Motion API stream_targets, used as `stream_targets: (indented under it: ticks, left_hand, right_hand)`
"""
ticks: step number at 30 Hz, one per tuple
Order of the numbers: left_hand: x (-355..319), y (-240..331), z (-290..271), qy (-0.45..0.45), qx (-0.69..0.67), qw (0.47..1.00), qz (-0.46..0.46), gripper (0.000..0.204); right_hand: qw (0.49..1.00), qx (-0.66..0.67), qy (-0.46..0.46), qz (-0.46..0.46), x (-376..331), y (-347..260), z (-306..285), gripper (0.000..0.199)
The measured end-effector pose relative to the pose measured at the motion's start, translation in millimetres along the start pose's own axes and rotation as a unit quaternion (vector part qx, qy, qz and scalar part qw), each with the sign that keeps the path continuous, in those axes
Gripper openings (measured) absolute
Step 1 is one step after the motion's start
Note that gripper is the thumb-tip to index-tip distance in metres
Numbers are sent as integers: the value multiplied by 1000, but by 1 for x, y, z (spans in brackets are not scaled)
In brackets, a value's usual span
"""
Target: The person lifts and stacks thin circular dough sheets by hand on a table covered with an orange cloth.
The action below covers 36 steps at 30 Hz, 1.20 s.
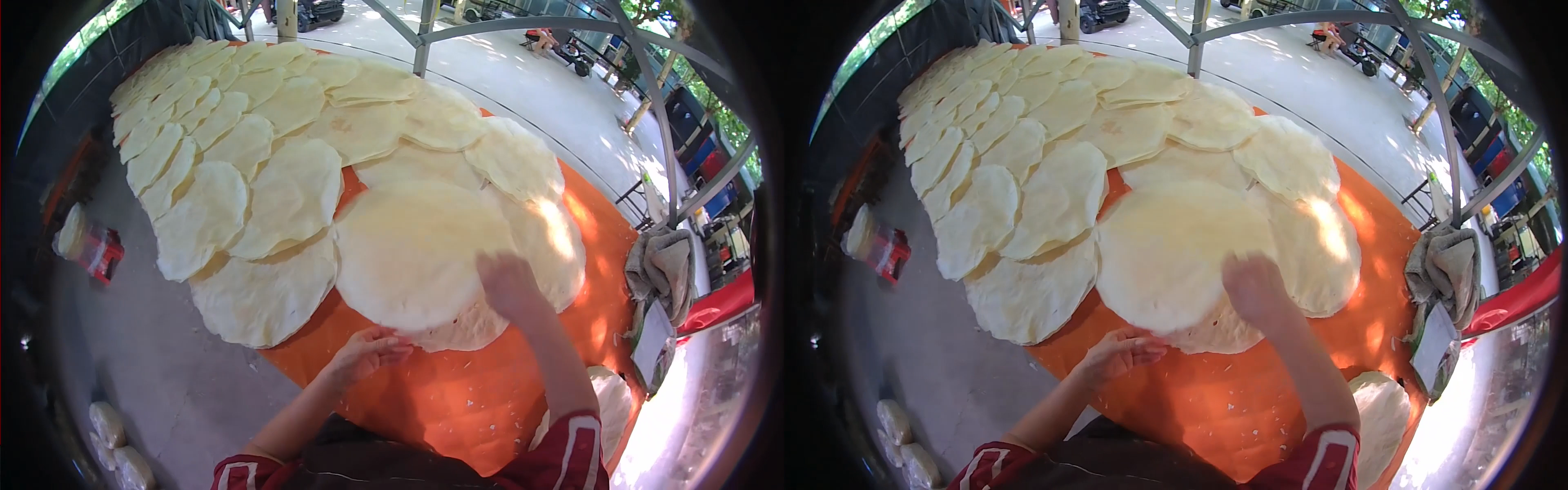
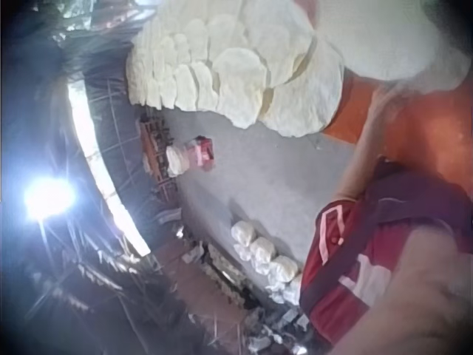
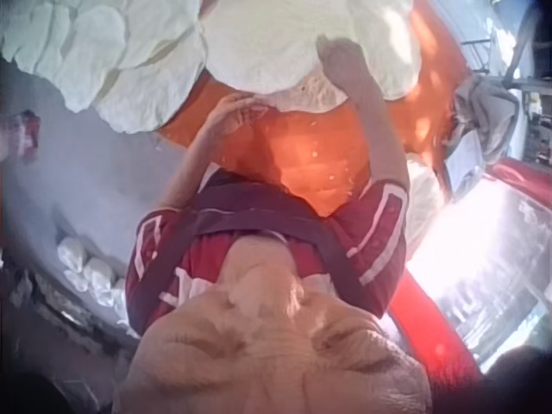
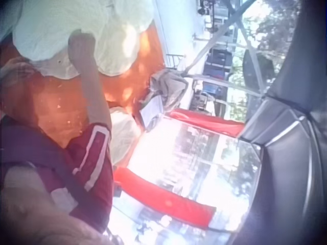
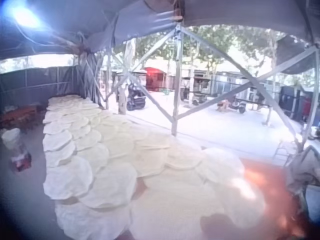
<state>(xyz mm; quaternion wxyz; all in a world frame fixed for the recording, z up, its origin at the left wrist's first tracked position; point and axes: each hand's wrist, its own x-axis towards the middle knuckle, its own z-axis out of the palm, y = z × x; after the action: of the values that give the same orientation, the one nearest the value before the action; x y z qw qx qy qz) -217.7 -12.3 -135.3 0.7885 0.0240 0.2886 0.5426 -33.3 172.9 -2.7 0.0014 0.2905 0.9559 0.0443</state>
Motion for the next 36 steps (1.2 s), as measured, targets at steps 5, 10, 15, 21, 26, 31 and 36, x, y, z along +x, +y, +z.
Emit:
stream_targets:
  ticks: [5,10,15,21,26,31,36]
  left_hand:
    - [43,-1,7,14,33,983,182,44]
    - [55,19,22,-20,55,988,143,58]
    - [64,26,21,-159,38,974,156,76]
    - [71,14,32,-72,155,967,191,85]
    - [71,10,31,-84,134,964,214,87]
    - [65,0,17,-50,148,954,257,73]
    - [64,-16,0,84,119,959,242,43]
  right_hand:
    - [975,-16,-213,57,-83,-31,70,32]
    - [978,199,45,44,-67,-56,59,52]
    - [909,413,-5,55,-64,-37,73,63]
    - [821,555,18,130,-62,-40,86,57]
    - [951,261,163,3,-47,-57,84,51]
    - [964,129,231,22,-54,-52,105,49]
    - [970,195,90,115,-35,-39,119,44]
